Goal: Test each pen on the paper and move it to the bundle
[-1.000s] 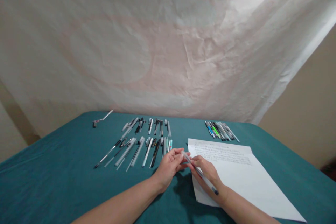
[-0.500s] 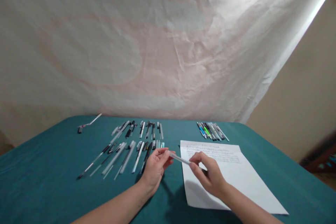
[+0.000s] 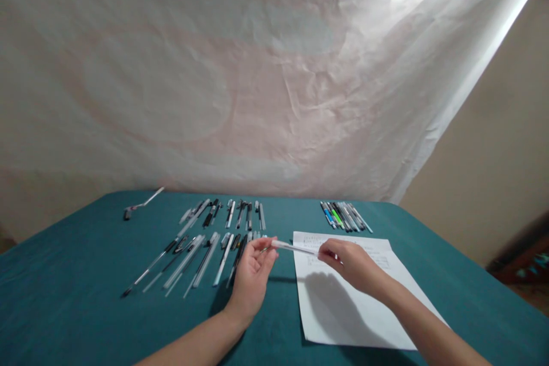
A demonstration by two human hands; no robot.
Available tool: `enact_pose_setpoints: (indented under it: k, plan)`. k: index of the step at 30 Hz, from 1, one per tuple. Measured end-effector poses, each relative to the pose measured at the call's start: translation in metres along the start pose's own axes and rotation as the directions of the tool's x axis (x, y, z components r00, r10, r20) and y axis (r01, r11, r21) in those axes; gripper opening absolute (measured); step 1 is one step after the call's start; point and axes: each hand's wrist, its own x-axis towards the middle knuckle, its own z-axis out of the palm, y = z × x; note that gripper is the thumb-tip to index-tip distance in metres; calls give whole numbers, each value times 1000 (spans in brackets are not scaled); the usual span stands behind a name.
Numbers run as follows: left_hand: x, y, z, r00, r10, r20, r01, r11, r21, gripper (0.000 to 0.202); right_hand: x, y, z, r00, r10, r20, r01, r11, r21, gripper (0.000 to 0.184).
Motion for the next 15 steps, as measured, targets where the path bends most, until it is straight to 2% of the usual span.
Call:
enact_pose_setpoints:
  k: [2,4,5,9,12,15]
  plan:
    - [-1,-3,-1,999,43,-27,-43,999,25,30,6,22,0,993,112,-43,-115,992,-50,21]
    - [-2,-5,-2,997,68,-32,-65,994,93,28,13,54,-3,948,308,-78,-315,943,-108,24]
    - [-3,-6,-3,997,74,-24,-70,988,138,26,17,71,-5,886,450,-114,-463,875,-145,25]
    - [-6,-10,-6,997,66,28,-71,952,296,21,23,137,-14,723,655,-220,-690,696,-199,32]
    - [-6,-11,-8,996,76,45,-87,933,349,19,20,171,-16,586,768,-258,-810,551,-201,34]
    - [-6,-11,-9,995,84,49,-96,923,372,17,17,192,-12,488,837,-249,-871,451,-193,33]
